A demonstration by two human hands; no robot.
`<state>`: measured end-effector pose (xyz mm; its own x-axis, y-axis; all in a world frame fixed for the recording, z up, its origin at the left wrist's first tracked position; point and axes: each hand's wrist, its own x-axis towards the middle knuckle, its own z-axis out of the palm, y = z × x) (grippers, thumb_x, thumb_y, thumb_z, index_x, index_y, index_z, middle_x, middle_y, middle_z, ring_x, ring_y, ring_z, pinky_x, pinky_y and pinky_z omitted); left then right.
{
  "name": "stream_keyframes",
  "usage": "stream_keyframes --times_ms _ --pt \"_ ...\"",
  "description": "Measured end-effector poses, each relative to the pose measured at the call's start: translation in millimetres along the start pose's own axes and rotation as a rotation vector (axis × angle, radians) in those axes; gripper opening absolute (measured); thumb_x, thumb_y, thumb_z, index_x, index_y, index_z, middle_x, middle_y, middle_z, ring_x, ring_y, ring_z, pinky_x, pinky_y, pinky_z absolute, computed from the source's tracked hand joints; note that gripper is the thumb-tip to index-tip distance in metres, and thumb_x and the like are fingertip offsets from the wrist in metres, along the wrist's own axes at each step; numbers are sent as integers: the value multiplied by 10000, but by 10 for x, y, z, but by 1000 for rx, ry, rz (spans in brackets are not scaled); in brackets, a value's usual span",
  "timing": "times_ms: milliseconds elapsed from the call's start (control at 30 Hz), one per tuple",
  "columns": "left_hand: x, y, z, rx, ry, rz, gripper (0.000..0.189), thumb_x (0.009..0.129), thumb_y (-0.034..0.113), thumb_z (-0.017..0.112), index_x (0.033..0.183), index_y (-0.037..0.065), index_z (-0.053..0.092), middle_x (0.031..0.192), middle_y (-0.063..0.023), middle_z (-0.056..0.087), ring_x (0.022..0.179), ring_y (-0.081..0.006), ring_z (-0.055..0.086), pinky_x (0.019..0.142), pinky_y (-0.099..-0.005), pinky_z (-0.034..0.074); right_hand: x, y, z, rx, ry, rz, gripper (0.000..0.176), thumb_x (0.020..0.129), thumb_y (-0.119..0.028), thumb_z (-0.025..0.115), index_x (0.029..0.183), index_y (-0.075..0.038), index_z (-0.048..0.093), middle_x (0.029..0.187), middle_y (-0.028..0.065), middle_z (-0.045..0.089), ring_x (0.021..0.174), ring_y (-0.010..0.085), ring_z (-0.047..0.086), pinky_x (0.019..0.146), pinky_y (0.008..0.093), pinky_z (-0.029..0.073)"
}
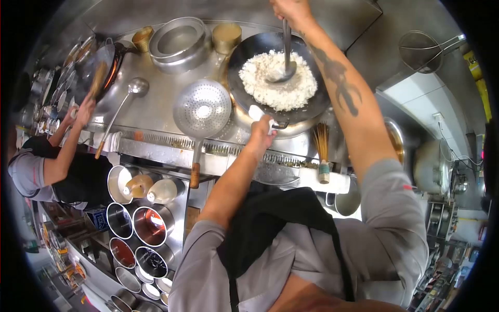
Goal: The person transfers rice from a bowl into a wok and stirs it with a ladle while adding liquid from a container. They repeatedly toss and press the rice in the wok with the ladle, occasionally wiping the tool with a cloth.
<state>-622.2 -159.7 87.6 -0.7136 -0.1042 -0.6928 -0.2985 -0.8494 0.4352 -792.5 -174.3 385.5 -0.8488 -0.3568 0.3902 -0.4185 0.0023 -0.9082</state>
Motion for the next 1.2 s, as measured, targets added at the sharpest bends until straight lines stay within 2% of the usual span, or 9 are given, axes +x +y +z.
stream_keyframes --times_ms 133,300,400,500,600,767,933,1100,1200 --pt "-41 12 39 -36 6 22 164 820 142 556 940 45 500 796 -97 550 669 -179 540 420 -276 364 -14 680 20 193 -8 -12 166 819 -131 644 722 -92 516 533 -4 476 394 94 414 357 260 322" --pt "-4 -20 60 6 3 9 172 817 141 562 948 50 498 814 -90 544 683 -177 528 447 -272 375 -353 -306 -288 120 -406 -3 207 833 -116 664 668 -64 550 556 -22 503 468 117 495 453 264 398" --pt "-35 -67 60 1 46 -7 163 820 141 560 946 58 497 821 -84 541 688 -177 523 450 -273 381 -791 648 -166 -151 -12 -403 213 852 -175 654 689 -74 563 572 -30 510 539 95 520 518 259 422" --pt "-35 -71 86 18 23 -26 156 821 141 561 942 67 497 819 -79 540 691 -175 521 441 -273 381 -265 685 -635 -147 -139 -177 222 840 -119 656 672 -87 516 596 -37 498 542 91 505 548 254 419" --pt "108 -65 -9 38 -27 -73 159 815 153 577 935 82 501 798 -74 550 671 -176 535 435 -257 395 -548 -679 -795 65 77 -38 112 843 -114 615 777 -72 535 568 24 538 440 109 492 394 252 371" --pt "197 16 -22 90 -32 -171 117 818 181 589 892 119 522 744 -58 558 643 -181 556 425 -256 404 -720 550 -763 242 162 -152 200 867 -59 597 728 -60 454 592 25 465 447 107 455 424 288 385" --pt "93 27 -36 47 -79 -153 127 811 176 604 891 123 521 762 -60 561 662 -178 549 443 -269 410 -533 -516 -1267 58 193 -113 118 859 -122 614 791 -44 557 594 25 556 464 132 528 466 268 434" --pt "149 37 -15 89 -60 -150 121 789 120 596 881 111 518 745 -61 575 665 -172 561 443 -258 416 -693 634 -1437 195 127 -136 124 841 -104 631 759 -55 552 568 20 529 456 130 518 455 260 424" --pt "137 45 -41 43 -98 -153 125 786 116 591 887 106 519 766 -72 584 662 -176 559 444 -261 423 -511 -31 -1588 80 199 -18 123 834 -65 604 764 -75 503 561 15 504 433 121 477 435 264 408"
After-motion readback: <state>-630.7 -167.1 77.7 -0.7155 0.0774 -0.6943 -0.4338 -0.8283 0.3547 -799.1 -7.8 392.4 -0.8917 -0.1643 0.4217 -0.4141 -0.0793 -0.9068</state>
